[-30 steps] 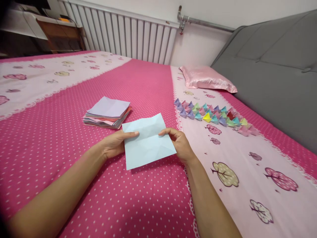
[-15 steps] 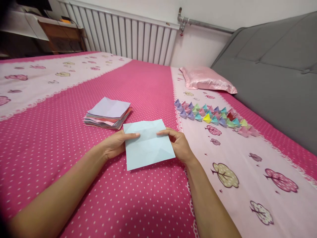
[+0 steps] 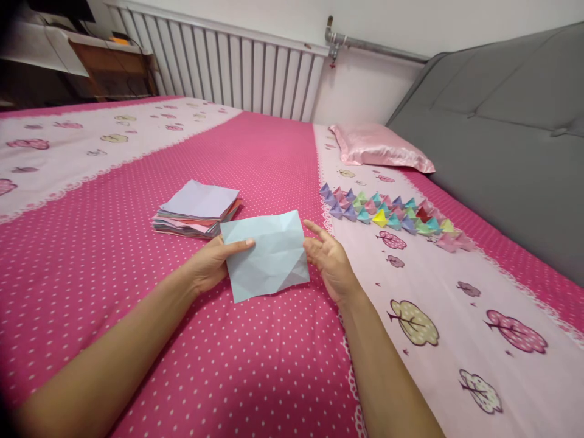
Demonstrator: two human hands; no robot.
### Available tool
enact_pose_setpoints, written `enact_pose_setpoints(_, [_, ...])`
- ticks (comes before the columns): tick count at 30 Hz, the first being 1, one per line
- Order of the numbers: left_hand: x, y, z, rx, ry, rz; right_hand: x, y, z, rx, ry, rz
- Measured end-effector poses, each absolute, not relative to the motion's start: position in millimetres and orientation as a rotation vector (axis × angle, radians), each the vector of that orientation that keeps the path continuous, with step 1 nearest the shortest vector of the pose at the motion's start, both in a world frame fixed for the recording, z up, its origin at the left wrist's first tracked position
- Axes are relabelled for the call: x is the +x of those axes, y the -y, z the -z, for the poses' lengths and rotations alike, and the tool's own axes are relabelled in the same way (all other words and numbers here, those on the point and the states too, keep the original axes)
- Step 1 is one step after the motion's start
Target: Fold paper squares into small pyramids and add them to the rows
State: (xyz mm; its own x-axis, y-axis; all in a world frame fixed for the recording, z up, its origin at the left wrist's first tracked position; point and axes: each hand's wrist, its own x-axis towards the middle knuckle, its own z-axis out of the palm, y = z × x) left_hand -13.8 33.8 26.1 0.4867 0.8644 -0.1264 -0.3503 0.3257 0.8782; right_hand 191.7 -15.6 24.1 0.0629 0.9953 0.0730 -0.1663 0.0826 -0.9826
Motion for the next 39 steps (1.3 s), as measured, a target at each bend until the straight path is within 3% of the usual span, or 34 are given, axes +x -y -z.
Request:
enact_pose_setpoints(6, [-13.3,-31.0,-26.0,1.019,-0.636,-0.830,187.3,18.1,-21.5,-1.065,1.079,-1.213])
enact_pose_setpoints(15, [-14.1,-39.7,-20.8,1.062,-0.764,-0.921,193.7,10.5,-23.0,-0.971,0.826,-0.865])
enact_pose_setpoints(23, [-9.0,-39.6,-12.6,1.137,-1.088,-0.894,191.4,6.7,-15.5,-0.953,0.941,-0.697])
enact_pose_setpoints(30, [-8.4,-31.3,-17.9,1.140,-0.808,-0.619,185.3,11.2,-15.3,-0.960,1.152,-0.636])
enact_pose_setpoints(39, [-4.9,-22.1,-32.4,0.997,-0.407,-0.747,185.4,18.9,-23.5,-1.073,1.546,-0.560])
